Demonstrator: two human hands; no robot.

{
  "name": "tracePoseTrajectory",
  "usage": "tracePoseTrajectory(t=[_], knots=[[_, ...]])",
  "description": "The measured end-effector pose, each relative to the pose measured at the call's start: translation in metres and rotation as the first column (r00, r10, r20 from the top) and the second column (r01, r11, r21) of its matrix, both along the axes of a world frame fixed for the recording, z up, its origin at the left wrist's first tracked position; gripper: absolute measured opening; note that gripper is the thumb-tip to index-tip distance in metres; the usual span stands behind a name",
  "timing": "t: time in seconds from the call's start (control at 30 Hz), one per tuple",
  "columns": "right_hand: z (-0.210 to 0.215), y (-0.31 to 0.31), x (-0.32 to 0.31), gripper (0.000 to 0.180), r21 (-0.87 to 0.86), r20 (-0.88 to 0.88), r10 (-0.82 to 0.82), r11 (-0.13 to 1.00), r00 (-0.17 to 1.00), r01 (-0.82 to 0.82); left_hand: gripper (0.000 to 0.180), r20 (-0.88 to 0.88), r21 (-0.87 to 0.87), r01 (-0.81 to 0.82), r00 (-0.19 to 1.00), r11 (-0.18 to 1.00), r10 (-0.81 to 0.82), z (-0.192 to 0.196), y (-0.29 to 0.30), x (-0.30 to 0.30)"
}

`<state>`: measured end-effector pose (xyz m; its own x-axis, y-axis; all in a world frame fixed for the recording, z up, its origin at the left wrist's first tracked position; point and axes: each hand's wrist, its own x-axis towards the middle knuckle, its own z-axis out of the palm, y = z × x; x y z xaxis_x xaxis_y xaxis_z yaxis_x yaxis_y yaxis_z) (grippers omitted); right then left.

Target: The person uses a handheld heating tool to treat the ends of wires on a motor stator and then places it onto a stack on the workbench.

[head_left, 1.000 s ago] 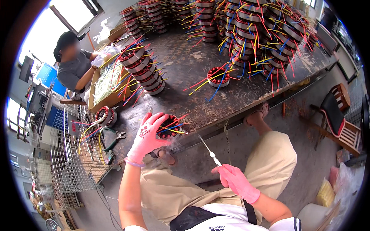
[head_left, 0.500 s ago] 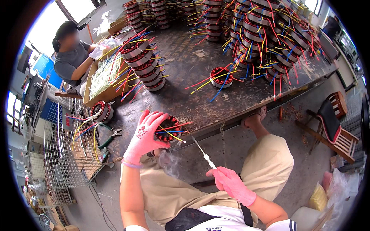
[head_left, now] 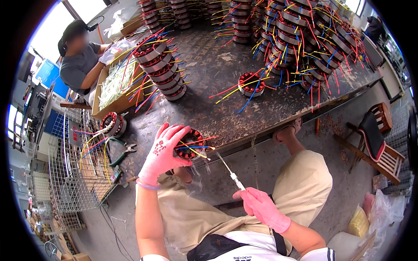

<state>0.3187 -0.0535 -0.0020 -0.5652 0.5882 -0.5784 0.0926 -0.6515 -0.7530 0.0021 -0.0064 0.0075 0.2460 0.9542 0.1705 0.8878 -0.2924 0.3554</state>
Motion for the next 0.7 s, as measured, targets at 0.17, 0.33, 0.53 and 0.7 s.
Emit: tracePoseTrajectory(t=[0.17,0.33,0.53,0.7], knots=[[-0.012,-0.003,0.001,0.033,0.036,0.011,0.015,0.999,1.0,-0.015,0.095,-0.007,-0.02,0.007,1.0,1.0,-0.007,-0.002,0.001,-0.003],[-0.011,-0.002,0.002,0.034,0.054,0.017,0.038,0.998,0.999,-0.039,0.095,0.008,-0.006,0.01,1.0,1.0,-0.01,-0.004,0.001,-0.003],[-0.005,-0.002,0.001,0.032,0.035,0.022,0.015,0.999,1.0,-0.016,0.096,0.013,-0.014,-0.009,1.0,1.0,0.009,-0.003,0.0,-0.002],[-0.008,-0.002,0.001,0.03,-0.007,-0.01,0.004,1.0,1.0,-0.004,0.096,0.027,-0.025,-0.01,1.0,1.0,0.01,-0.001,0.001,0.0]])
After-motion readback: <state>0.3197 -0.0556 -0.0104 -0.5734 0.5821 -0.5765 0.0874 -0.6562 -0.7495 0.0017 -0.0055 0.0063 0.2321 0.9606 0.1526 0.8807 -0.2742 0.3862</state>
